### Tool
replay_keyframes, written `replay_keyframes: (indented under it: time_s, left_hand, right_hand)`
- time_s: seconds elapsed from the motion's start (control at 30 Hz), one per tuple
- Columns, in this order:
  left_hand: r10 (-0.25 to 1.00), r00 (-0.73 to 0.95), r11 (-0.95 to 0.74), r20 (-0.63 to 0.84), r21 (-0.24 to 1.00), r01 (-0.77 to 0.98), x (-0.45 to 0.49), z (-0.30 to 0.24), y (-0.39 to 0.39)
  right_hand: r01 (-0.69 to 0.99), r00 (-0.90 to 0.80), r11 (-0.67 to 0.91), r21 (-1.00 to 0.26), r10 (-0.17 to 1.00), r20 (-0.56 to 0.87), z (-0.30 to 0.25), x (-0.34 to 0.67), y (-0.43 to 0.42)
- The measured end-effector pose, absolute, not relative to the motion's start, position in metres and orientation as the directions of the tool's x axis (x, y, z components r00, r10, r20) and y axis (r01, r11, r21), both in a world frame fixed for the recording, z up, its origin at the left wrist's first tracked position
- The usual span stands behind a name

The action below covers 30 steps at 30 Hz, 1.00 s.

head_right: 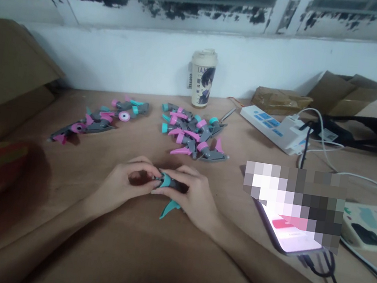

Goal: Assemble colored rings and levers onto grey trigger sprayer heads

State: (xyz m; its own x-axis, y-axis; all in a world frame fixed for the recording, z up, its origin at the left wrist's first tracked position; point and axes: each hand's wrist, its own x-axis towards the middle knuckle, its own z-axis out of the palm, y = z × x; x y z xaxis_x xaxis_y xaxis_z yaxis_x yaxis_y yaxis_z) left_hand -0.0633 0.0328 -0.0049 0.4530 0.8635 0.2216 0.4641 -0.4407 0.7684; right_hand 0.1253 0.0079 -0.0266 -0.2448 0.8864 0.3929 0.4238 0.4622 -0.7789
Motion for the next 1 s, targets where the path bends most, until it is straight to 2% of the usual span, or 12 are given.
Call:
replay_keyframes:
  time_s: [0.33,0.53,0.77,0.87,1.0]
  left_hand:
    - [0.881,0.392,-0.459,0.266,0.682,0.569,-0.0609,0.0028,0.0263]
    - [0.873,0.428,-0.453,0.233,0.714,0.534,-0.0624,-0.0004,0.0282]
    - [0.891,0.424,-0.369,0.162,0.802,0.469,-0.0617,-0.0042,0.0292]
    - [0.902,0.39,-0.361,0.184,0.818,0.448,-0.06,-0.0061,0.0271]
    - [0.9,0.345,-0.411,0.266,0.781,0.469,-0.0602,-0.007,0.0233]
  right_hand:
    - [0.44,-0.231,0.469,-0.766,0.883,0.408,-0.0268,0.1245,0.0081]
    - [0.396,-0.225,0.455,-0.798,0.89,0.396,-0.0293,0.1251,0.0091]
    - [0.381,-0.231,0.449,-0.808,0.893,0.387,-0.0286,0.125,0.0092]
    - [0.382,-0.214,0.441,-0.812,0.897,0.386,-0.0263,0.123,0.0075]
    - [0.374,-0.219,0.455,-0.808,0.89,0.4,-0.0247,0.1205,0.0053]
